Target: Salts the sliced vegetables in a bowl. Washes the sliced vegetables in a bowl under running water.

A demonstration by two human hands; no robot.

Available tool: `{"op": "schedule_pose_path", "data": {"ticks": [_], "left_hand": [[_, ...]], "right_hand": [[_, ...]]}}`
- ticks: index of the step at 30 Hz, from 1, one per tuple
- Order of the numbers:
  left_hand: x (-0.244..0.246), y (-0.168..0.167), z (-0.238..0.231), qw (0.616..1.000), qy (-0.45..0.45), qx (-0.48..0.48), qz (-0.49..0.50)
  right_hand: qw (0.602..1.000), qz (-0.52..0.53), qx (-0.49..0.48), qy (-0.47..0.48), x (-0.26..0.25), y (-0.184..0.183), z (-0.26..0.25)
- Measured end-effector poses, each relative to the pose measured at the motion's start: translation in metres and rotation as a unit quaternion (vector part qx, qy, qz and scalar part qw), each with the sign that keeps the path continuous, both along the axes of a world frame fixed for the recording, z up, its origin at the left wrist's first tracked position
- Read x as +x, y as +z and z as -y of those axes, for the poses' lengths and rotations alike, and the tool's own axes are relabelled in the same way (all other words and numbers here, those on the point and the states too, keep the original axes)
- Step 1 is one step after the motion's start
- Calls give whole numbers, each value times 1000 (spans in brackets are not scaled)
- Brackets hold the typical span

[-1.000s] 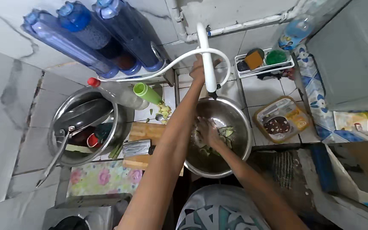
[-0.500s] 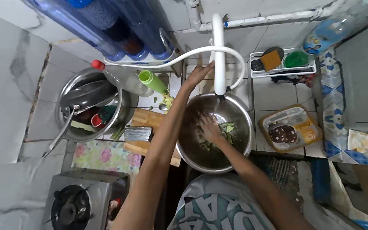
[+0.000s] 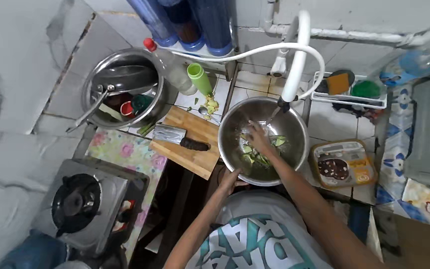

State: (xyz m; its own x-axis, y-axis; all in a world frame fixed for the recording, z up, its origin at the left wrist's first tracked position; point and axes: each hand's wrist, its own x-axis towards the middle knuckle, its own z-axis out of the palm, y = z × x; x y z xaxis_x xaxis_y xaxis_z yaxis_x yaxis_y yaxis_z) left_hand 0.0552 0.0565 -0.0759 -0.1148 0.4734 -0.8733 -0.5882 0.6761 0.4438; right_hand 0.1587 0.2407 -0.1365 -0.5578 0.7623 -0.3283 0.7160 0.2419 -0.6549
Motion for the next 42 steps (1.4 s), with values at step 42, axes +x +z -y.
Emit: {"op": "schedule_pose_path", "data": {"ticks": [42], "left_hand": [[-12, 0, -15, 992, -102, 68, 33]], "right_hand": [[997, -35, -71, -24, -49, 24, 12]]}}
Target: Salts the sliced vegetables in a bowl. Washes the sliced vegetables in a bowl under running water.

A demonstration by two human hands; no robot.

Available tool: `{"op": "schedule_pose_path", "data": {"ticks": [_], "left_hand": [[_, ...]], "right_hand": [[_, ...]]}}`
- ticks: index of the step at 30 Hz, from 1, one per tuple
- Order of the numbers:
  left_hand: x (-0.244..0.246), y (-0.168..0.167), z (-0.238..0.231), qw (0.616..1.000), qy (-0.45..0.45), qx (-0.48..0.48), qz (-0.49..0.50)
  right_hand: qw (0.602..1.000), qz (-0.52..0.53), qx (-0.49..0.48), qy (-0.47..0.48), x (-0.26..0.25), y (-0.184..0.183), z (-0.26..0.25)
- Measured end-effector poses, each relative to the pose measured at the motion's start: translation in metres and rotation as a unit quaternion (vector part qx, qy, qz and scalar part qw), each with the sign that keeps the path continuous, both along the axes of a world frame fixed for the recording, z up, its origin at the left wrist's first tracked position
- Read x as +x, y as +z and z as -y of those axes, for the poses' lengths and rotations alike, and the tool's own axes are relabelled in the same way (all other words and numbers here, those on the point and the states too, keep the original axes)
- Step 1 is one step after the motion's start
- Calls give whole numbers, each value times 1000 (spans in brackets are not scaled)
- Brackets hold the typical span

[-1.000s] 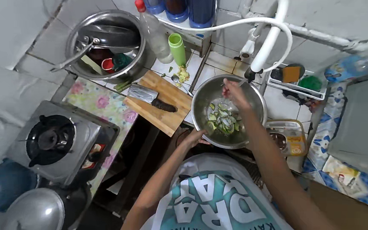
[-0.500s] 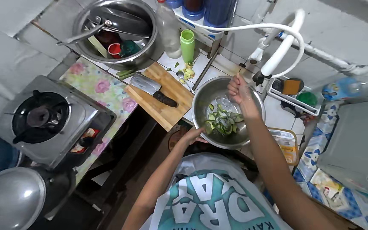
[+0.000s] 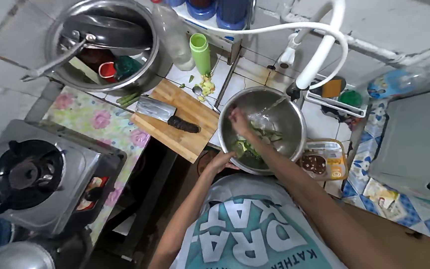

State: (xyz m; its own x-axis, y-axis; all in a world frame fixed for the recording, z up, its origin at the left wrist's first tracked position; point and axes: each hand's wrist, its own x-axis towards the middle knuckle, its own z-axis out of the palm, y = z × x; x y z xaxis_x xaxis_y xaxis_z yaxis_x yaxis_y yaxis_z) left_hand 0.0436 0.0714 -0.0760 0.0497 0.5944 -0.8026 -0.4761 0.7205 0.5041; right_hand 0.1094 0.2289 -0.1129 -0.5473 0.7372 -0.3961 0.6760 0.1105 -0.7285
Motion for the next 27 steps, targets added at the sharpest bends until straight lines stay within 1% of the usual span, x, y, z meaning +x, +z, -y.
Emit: {"op": "schedule_pose_path", "data": {"ticks": [1, 2, 3, 4, 6, 8, 9, 10, 12, 14, 15, 16, 17, 18, 19, 20, 21, 22, 23, 24, 25, 26, 27], "left_hand": [[-1, 0, -1, 1000, 2, -1, -4], [-3, -1, -1, 1000, 4, 1, -7], [-5, -1, -1, 1000, 7, 5, -8], [-6, -2, -1, 1000, 11, 6, -8], [-7, -2, -1, 1000, 18, 1, -8], [-6, -1, -1, 1000, 16, -5, -8], [-6, 0, -2, 1000, 12, -5, -11], [-6, 1, -3, 1000, 9, -4, -12], [-5, 2, -4, 1000, 8, -3, -13], [-3, 4, -8, 1000, 16, -8, -17], [-1, 5, -10, 999, 22, -13, -21], [1, 5, -11, 999, 28, -18, -26], [2, 4, -11, 998, 37, -25, -33], [3, 5, -11, 998, 42, -31, -40], [3, 5, -10, 997, 46, -31, -47], [5, 4, -7, 997, 51, -27, -51], [6, 3, -6, 997, 56, -23, -53], [7, 2, -5, 996, 61, -19, -56], [8, 3, -6, 996, 65, -17, -59], [10, 4, -9, 995, 69, -19, -64], [12, 7, -12, 995, 73, -23, -68], [13, 9, -14, 994, 77, -28, -69], [14, 12, -16, 994, 80, -34, -70]], "right_hand": [[996, 11, 17, 92, 6, -4, 14], [981, 5, 40, 192, 19, -7, 22], [955, 2, 85, 283, 37, -7, 26], [925, 12, 138, 353, 58, -4, 27], [883, 33, 176, 435, 102, -5, 15], [859, 56, 184, 474, 134, -18, -14], [856, 61, 192, 477, 140, -23, -30], [865, 60, 199, 457, 140, -25, -45], [900, 83, 223, 365, 126, -28, -65], [932, 109, 261, 225, 101, -37, -56], [940, 124, 264, 176, 88, -43, -41], [946, 132, 250, 160, 79, -48, -25], [945, 124, 235, 192, 77, -51, -12], [934, 93, 226, 261, 81, -53, -5], [910, 51, 217, 348, 89, -53, -9], [884, 6, 221, 411, 97, -57, -19], [874, -27, 236, 424, 105, -62, -30], [884, -33, 264, 385, 110, -66, -37], [907, -9, 289, 307, 109, -67, -38], [930, 32, 294, 219, 101, -67, -32], [948, 77, 263, 165, 89, -64, -23], [955, 100, 227, 160, 80, -62, -12], [955, 94, 195, 202, 76, -60, -4]]}}
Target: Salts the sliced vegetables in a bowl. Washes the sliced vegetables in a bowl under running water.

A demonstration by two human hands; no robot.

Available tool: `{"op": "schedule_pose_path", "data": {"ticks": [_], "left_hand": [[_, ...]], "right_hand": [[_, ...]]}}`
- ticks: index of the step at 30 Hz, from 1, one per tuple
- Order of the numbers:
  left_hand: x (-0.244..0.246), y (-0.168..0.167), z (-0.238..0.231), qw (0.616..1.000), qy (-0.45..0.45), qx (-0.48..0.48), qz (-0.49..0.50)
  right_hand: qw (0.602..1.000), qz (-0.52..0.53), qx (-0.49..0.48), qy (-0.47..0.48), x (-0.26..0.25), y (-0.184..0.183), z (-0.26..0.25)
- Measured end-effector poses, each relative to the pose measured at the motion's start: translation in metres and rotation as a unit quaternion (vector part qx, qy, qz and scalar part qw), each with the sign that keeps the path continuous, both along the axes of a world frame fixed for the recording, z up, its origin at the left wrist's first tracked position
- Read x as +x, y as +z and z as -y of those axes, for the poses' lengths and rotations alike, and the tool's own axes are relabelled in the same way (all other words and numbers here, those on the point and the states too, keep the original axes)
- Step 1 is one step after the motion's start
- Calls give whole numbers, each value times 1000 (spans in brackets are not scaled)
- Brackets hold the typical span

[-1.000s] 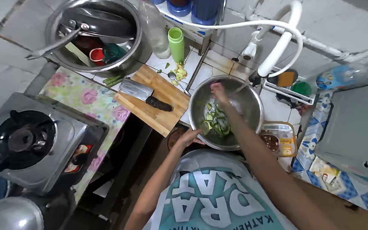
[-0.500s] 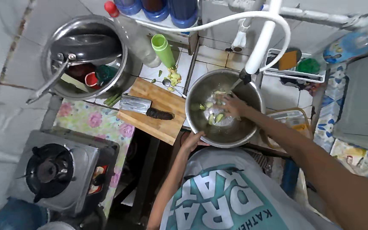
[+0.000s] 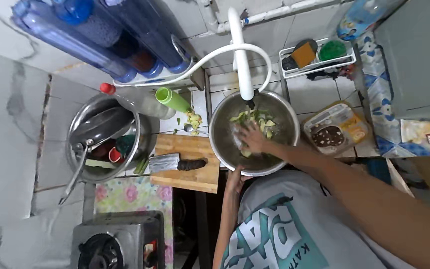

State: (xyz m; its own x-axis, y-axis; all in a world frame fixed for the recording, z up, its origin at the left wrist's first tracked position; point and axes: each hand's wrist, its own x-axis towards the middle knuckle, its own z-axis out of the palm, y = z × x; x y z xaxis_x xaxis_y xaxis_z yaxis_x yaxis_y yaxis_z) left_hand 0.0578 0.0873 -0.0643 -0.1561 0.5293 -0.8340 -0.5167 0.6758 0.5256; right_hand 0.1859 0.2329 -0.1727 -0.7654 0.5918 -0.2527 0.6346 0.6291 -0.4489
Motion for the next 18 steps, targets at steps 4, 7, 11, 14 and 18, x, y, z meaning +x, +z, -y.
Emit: {"op": "schedule_pose_path", "data": {"ticks": [4, 7, 11, 14, 18], "left_hand": [[2, -1, 4, 1000, 10, -2, 1], [3, -3, 6, 1000, 19, 2, 5], [5, 6, -2, 1000, 17, 4, 6], [2, 4, -2, 1000, 24, 2, 1], [1, -3, 3, 998, 56, 12, -14]], "right_hand": [[978, -49, -2, 202, 29, 6, -27], [991, -5, 113, 78, 50, 17, -53], [983, 81, -20, -161, 21, 27, -16], [979, 104, -132, -116, 11, 61, 5], [956, 82, -282, 10, 28, 127, 28]]}}
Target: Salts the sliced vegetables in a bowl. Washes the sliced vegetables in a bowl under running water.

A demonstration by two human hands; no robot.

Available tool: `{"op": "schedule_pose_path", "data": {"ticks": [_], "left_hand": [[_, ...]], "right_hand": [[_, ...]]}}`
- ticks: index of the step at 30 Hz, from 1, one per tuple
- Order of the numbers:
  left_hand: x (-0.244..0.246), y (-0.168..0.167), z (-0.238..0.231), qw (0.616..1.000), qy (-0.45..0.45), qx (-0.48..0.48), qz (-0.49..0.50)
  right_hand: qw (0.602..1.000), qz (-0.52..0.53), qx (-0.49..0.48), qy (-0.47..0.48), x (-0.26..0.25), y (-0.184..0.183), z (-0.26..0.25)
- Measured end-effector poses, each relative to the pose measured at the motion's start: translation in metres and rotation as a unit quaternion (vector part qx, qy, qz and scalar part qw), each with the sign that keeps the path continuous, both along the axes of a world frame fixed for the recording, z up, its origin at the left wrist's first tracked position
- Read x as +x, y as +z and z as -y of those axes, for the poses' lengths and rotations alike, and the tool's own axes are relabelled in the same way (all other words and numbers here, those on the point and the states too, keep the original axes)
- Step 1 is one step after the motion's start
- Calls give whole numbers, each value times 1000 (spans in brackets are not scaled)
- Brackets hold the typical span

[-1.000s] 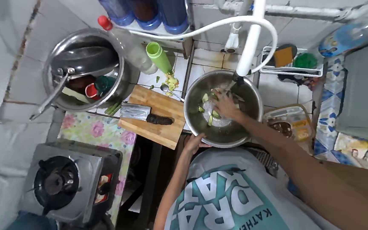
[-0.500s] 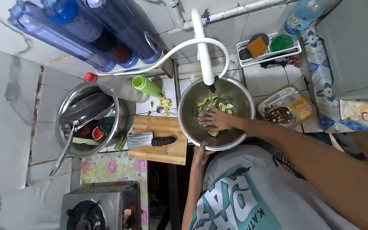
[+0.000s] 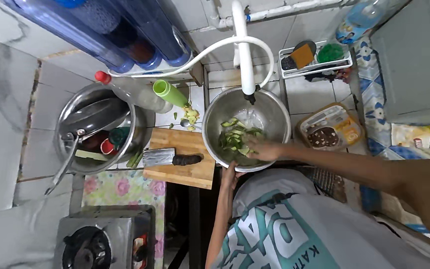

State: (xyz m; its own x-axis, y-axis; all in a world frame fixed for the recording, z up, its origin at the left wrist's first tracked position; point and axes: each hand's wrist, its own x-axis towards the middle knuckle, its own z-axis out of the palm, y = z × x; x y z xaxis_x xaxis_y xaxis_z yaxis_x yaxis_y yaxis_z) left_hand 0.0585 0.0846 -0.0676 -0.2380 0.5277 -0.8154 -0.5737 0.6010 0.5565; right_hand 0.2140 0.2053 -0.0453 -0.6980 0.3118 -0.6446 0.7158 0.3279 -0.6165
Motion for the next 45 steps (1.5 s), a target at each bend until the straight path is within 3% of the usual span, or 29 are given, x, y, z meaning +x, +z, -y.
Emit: {"op": "schedule_pose_path", "data": {"ticks": [2, 4, 5, 7, 9, 10, 11, 13, 14, 15, 17, 19, 21, 24, 27, 30, 34, 35, 37, 40, 43, 45], "left_hand": [[1, 0, -3, 1000, 21, 8, -13], [2, 3, -10, 999, 32, 12, -32], [2, 5, -14, 998, 37, 12, -42], [-1, 7, -18, 998, 37, 15, -58], [-4, 10, -19, 997, 27, 23, -73], [-4, 12, -20, 996, 26, 26, -81], [-3, 15, -21, 995, 26, 28, -87], [-2, 18, -24, 995, 30, 37, -92], [-1, 18, -26, 995, 32, 40, -91], [-1, 19, -28, 995, 35, 42, -90], [-3, 18, -32, 995, 35, 43, -87], [-6, 16, -33, 994, 32, 54, -86], [-8, 11, -28, 994, 26, 61, -90], [-7, 8, -16, 997, 26, 40, -55], [1, 8, -1, 1000, 16, 13, 8], [15, -1, 8, 999, 4, 9, 51], [21, -5, 8, 999, -11, 14, 37], [20, -5, 8, 999, -15, 11, 32], [16, -2, 7, 999, -23, 0, 24], [16, -5, 12, 999, -10, 4, 32], [17, -5, 12, 999, -4, 12, 32], [16, -2, 10, 999, -5, 13, 33]], "right_hand": [[992, -73, -89, -58, -5, 9, 2], [943, -141, -154, -259, -20, 2, -18], [889, -180, -189, -375, -28, -5, -36], [744, -262, -271, -552, -41, -12, -78], [593, -389, -437, -553, -44, -14, -106], [556, -436, -484, -516, -45, -10, -111], [550, -455, -496, -495, -49, -4, -112], [577, -406, -436, -559, -66, 11, -97], [614, -355, -372, -599, -76, 15, -81], [676, -306, -322, -587, -81, 12, -62], [805, -253, -280, -458, -81, -4, -32], [926, -168, -210, -264, -63, -10, -11], [979, -68, -159, -108, -34, 5, -3], [990, 78, -118, 15, 9, 17, -22], [972, 210, 67, 78, 39, -2, -51], [959, 125, 256, 13, 50, -59, -66], [929, -16, 268, -256, -13, -99, -26], [928, -40, 269, -255, -27, -103, -12], [949, -87, 262, -152, -40, -109, 1], [957, -107, 270, 7, -26, -118, -28], [949, -17, 300, -96, -27, -120, -37], [963, -10, 256, -83, -31, -112, -23]]}}
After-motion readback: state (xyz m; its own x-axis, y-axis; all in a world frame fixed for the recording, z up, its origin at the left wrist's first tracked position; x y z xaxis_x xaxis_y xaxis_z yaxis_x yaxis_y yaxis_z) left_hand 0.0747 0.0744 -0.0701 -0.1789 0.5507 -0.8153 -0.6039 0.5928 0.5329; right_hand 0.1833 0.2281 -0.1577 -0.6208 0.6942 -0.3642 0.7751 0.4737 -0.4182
